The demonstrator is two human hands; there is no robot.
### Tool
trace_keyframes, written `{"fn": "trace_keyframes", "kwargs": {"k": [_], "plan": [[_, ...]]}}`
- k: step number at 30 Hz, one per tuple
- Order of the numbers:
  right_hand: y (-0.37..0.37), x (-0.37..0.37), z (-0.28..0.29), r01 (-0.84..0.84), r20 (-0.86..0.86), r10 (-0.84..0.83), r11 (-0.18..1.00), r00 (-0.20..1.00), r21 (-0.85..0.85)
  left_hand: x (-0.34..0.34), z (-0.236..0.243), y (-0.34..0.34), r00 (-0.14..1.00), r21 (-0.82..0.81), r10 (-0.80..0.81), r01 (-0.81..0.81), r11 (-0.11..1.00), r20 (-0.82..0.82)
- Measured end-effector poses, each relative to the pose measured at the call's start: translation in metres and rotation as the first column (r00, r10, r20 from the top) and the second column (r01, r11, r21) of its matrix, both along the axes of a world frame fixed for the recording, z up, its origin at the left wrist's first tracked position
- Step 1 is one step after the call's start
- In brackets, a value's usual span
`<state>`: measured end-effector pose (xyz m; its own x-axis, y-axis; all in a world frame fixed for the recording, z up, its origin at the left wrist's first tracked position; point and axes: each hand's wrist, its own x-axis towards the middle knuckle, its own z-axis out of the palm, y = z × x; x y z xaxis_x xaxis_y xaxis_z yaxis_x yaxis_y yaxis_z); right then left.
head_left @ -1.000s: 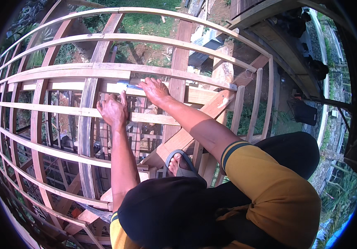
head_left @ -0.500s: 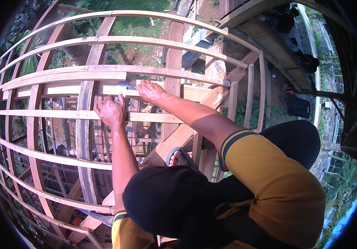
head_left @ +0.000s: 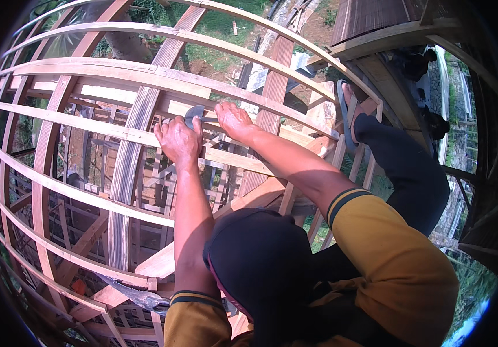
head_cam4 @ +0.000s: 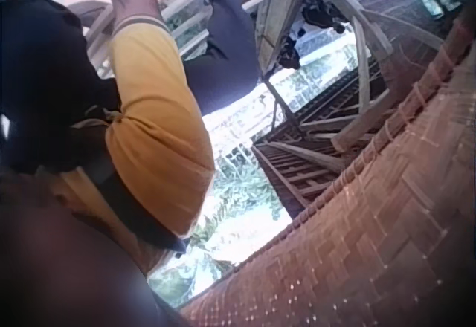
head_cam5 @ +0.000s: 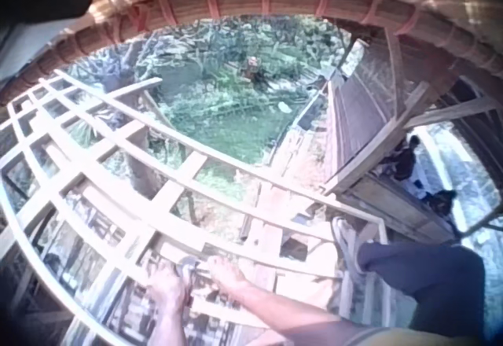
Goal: The person uses a pencil and a combination square to mark lines on a wooden beam while perched on a roof frame.
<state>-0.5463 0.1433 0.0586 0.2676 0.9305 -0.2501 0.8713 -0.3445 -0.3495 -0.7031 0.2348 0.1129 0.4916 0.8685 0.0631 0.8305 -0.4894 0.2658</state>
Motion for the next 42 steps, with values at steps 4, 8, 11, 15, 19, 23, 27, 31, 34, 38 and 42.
{"fn": "trace_keyframes", "kwargs": {"k": [4,8,11,15,19,23,27,31,34,38,42], "plan": [[0.006,-0.005,0.017,-0.147,-0.050,0.144,0.988,0.988,-0.057,-0.003,-0.001,0.004,0.999,-0.010,0.022,-0.022,1.000,-0.031],[0.004,0.007,0.026,-0.182,-0.126,0.172,0.981,0.977,-0.070,-0.009,-0.010,0.008,0.956,-0.030,0.100,-0.096,0.995,0.276],[0.011,0.012,0.038,-0.292,-0.171,0.268,0.947,0.948,-0.134,-0.019,-0.017,0.008,0.874,0.059,0.117,-0.164,0.985,0.471],[0.018,0.040,0.052,-0.476,-0.247,0.442,0.875,0.862,-0.094,-0.017,-0.018,0.003,0.827,0.061,0.142,-0.208,0.976,0.544],[0.035,0.083,0.088,-0.588,-0.366,0.532,0.807,0.764,-0.054,-0.006,-0.021,0.003,0.670,0.016,0.153,-0.240,0.971,0.726],[0.066,0.139,0.175,-0.695,-0.535,0.496,0.665,0.684,-0.273,-0.014,-0.030,0.004,0.923,0.118,0.108,-0.162,0.980,0.370],[0.064,0.234,0.207,-0.646,-0.794,0.179,0.695,0.581,-0.316,-0.004,-0.022,0.002,0.966,0.078,0.091,-0.113,0.991,0.242],[0.041,0.322,0.195,-0.369,-0.824,-0.288,0.787,0.488,-0.494,0.001,-0.007,0.003,0.980,0.034,0.113,-0.120,0.992,0.162],[0.010,0.392,0.152,-0.116,-0.831,-0.412,0.868,0.374,-0.482,0.008,0.000,0.007,0.989,-0.009,0.102,-0.101,0.995,0.110],[-0.026,0.439,0.081,0.321,-0.892,-0.430,0.872,0.141,-0.369,0.012,0.025,0.019,0.981,-0.378,0.145,-0.087,0.922,0.128],[-0.051,0.498,-0.013,0.585,-0.921,-0.285,0.807,0.266,-0.080,0.035,0.056,0.033,0.943,-0.711,0.301,-0.114,0.694,0.144]]}}
